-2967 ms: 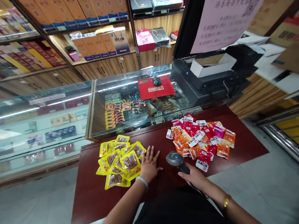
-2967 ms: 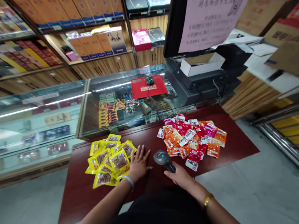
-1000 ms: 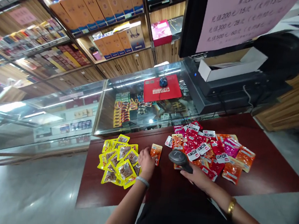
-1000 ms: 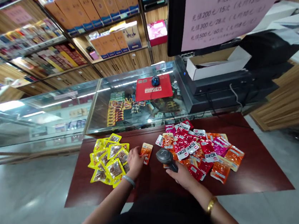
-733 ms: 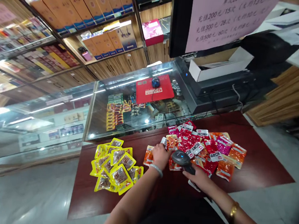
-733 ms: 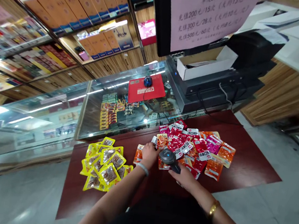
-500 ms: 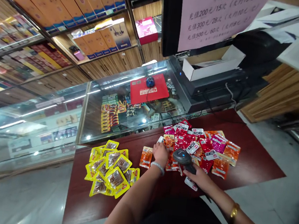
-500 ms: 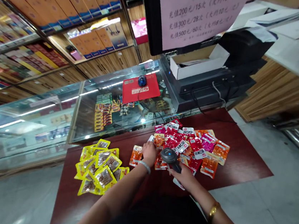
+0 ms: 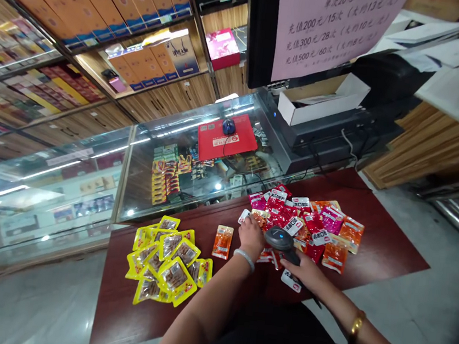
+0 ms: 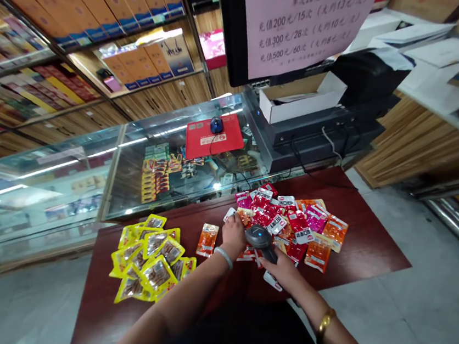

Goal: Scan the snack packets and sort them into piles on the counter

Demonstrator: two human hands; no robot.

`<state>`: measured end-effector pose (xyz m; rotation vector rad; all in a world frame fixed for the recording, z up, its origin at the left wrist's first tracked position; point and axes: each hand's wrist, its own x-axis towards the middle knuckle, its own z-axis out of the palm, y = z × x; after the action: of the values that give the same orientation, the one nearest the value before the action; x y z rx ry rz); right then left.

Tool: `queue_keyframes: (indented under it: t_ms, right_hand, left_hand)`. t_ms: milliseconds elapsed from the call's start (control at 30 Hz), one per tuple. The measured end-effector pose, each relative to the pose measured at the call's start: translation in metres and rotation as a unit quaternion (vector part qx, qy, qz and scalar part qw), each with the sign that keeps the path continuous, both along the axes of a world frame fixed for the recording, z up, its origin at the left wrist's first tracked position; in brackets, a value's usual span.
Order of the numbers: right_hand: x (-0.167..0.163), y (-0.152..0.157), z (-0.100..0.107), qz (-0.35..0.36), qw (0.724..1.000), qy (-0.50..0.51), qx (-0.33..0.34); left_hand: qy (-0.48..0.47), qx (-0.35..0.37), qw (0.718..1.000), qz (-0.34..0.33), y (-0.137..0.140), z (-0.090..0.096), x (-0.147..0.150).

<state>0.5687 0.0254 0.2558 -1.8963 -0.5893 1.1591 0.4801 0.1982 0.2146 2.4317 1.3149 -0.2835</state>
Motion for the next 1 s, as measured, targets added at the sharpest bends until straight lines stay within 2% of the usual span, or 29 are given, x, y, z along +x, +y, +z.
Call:
queue_keyframes:
  t_ms: [100,233,333,500,633,700,800,867,933,1000]
  right_hand:
    - [-0.001,-0.002,-0.002,-0.006,1.0,0.0,-0.005]
    - [-0.005,-0.004,-0.005,-0.003,1.0,-0.005,-0.006]
    - [-0.008,-0.007,-0.006,0.006,1.0,-0.006,-0.006]
    - [-0.009,-0.011,-0.005,0.014,1.0,-0.015,-0.01]
    - [-0.011,-0.01,-0.005,0.004,1.0,-0.018,-0.001]
    - [-0.014,-0.008,-0.003,0.004,1.0,-0.013,0.004]
    - [-0.02,-0.001,0.003,0.016,1.0,0.004,0.012]
    - [-0.026,0.005,0.009,0.021,1.0,0.014,0.017]
    - [-0.03,0.012,0.015,0.029,0.999,0.017,0.022]
    - [-0.035,0.02,0.019,0.048,0.998,0.025,0.032]
  left_hand:
    - [0.018,-0.011,0.999,-0.031,0.002,0.004,-0.01]
    - [0.003,0.032,0.997,-0.075,-0.007,0.005,-0.025]
    - [0.022,0.038,0.996,-0.075,-0.016,0.001,-0.022]
    - [0.042,-0.011,0.998,-0.05,-0.015,0.005,-0.012]
    - [-0.043,-0.114,0.993,-0.006,-0.003,0.008,-0.026]
    - [-0.129,-0.188,0.972,0.064,0.003,0.004,-0.04]
    - [-0.262,-0.303,0.9,0.171,0.007,-0.007,-0.065]
    - [-0.313,-0.349,0.858,0.208,0.006,-0.013,-0.081]
    - [-0.337,-0.366,0.838,0.224,0.003,-0.015,-0.093]
    - [-0.335,-0.352,0.843,0.23,0.002,-0.014,-0.104]
